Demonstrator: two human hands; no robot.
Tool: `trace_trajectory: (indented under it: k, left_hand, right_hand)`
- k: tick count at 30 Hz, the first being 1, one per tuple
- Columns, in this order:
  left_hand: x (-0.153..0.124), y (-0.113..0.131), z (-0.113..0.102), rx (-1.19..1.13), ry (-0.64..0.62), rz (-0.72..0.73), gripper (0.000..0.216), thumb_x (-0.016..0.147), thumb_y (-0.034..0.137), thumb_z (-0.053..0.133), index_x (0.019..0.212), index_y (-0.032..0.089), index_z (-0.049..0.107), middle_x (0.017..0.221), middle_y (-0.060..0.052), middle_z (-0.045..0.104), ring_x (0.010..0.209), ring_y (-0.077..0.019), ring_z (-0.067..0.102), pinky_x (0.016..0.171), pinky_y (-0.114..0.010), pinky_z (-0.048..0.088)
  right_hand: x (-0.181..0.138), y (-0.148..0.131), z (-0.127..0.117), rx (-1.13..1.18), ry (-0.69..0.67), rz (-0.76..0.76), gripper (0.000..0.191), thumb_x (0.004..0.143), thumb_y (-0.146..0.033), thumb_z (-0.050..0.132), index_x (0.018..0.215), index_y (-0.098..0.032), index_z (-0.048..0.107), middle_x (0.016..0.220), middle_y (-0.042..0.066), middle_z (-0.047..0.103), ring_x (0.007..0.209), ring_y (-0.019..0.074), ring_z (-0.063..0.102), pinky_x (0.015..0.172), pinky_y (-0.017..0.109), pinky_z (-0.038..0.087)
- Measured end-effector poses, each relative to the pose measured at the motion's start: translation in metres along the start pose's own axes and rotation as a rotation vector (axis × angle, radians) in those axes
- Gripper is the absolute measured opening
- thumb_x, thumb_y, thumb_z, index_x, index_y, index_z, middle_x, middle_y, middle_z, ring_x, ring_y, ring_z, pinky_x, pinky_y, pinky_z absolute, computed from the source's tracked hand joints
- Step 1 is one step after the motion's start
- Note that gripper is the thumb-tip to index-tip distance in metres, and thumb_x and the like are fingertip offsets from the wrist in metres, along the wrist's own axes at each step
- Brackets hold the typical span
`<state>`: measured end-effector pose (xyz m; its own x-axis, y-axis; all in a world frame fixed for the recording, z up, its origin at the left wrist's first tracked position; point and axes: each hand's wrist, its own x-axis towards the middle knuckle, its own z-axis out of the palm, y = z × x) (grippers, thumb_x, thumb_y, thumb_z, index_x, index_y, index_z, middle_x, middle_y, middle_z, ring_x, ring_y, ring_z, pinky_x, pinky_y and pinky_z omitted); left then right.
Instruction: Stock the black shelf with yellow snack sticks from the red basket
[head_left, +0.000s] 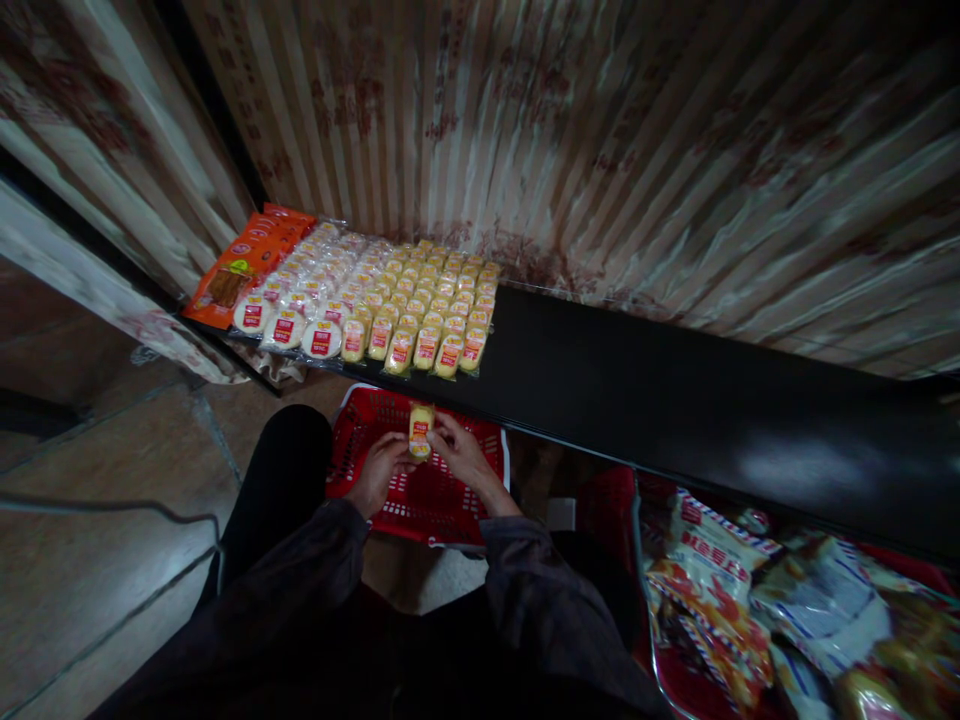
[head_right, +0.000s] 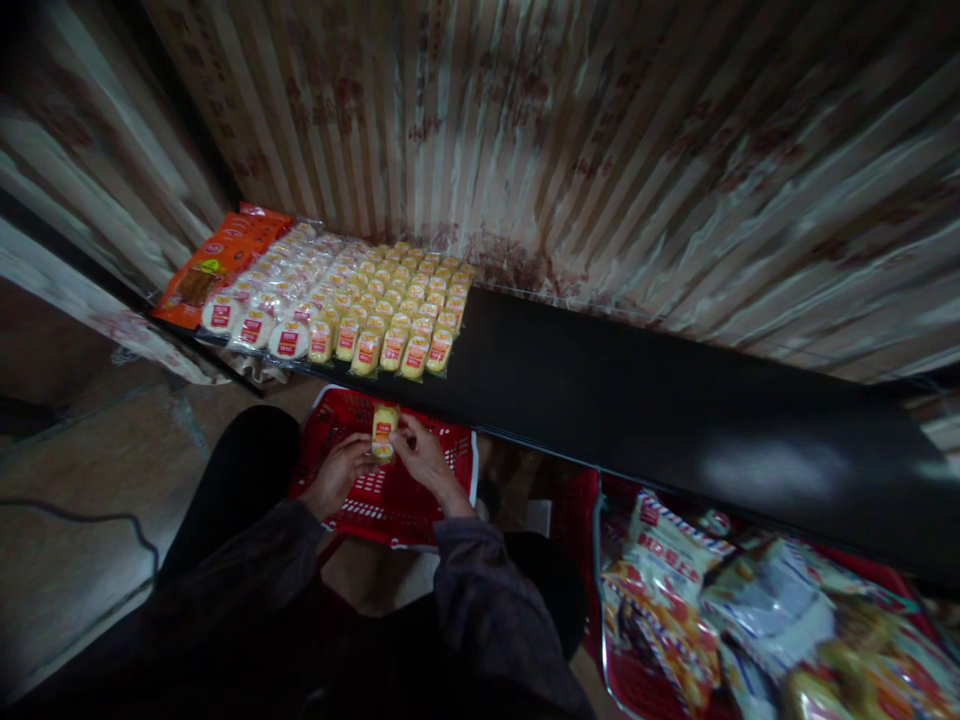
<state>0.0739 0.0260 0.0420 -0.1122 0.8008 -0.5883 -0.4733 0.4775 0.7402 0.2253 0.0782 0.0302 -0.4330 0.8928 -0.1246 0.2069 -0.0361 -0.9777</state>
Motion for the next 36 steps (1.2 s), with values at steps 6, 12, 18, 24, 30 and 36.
trace_trajectory:
  k: [6,12,18,24,30,36]
  left_hand:
    - [-0.006,0.002,0.004,-0.021,-0.039,0.027,0.033,0.065,0.031,0.071,0.091,0.018,0.056,0.077,-0.003,0.072,0.062,-0.0162,0.069,0.058,-0.024,0.05]
    - [-0.011,0.007,0.003,0.035,-0.034,0.041,0.041,0.061,0.033,0.073,0.096,0.017,0.058,0.073,-0.002,0.072,0.058,-0.0164,0.067,0.053,-0.024,0.049]
    - [-0.006,0.013,-0.008,0.138,-0.067,0.059,0.031,0.058,0.031,0.073,0.084,0.016,0.068,0.081,-0.003,0.073,0.068,-0.0168,0.065,0.056,-0.024,0.047]
    - [0.002,0.012,-0.015,0.153,-0.039,0.078,0.031,0.056,0.031,0.074,0.083,0.016,0.071,0.074,-0.002,0.071,0.066,-0.0157,0.063,0.058,-0.023,0.046]
    - [0.003,0.013,-0.019,0.094,0.042,0.073,0.032,0.058,0.032,0.075,0.086,0.015,0.07,0.08,-0.005,0.071,0.072,-0.0171,0.066,0.06,-0.024,0.047]
    - [0.007,0.016,-0.023,0.018,0.16,0.055,0.029,0.058,0.033,0.073,0.079,0.014,0.067,0.072,-0.004,0.069,0.066,-0.0156,0.064,0.063,-0.025,0.049]
  right_hand:
    - [0.001,0.0,-0.001,0.018,0.037,0.013,0.052,0.084,-0.034,0.056,0.133,-0.019,0.046,0.084,0.001,0.066,0.078,0.0154,0.061,0.075,0.028,0.047]
    - [-0.002,-0.006,-0.003,0.034,0.001,0.01,0.061,0.082,-0.038,0.061,0.138,-0.022,0.041,0.105,0.006,0.066,0.091,0.0183,0.062,0.084,0.033,0.048]
    - [-0.003,-0.011,-0.004,0.014,0.023,-0.018,0.045,0.08,-0.04,0.062,0.122,-0.024,0.056,0.111,0.005,0.066,0.097,0.0188,0.061,0.087,0.033,0.048]
    - [-0.001,-0.007,-0.002,0.014,0.026,0.009,0.037,0.079,-0.04,0.061,0.111,-0.021,0.057,0.097,0.003,0.066,0.085,0.0176,0.061,0.077,0.031,0.048]
    - [0.001,0.002,-0.002,0.007,-0.033,0.042,0.025,0.078,-0.038,0.06,0.097,-0.022,0.057,0.084,-0.001,0.063,0.075,0.0151,0.059,0.068,0.028,0.046]
    - [0.003,0.011,-0.002,-0.033,-0.097,0.173,0.017,0.079,-0.036,0.06,0.084,-0.021,0.053,0.066,-0.005,0.059,0.053,0.0107,0.054,0.052,0.023,0.042]
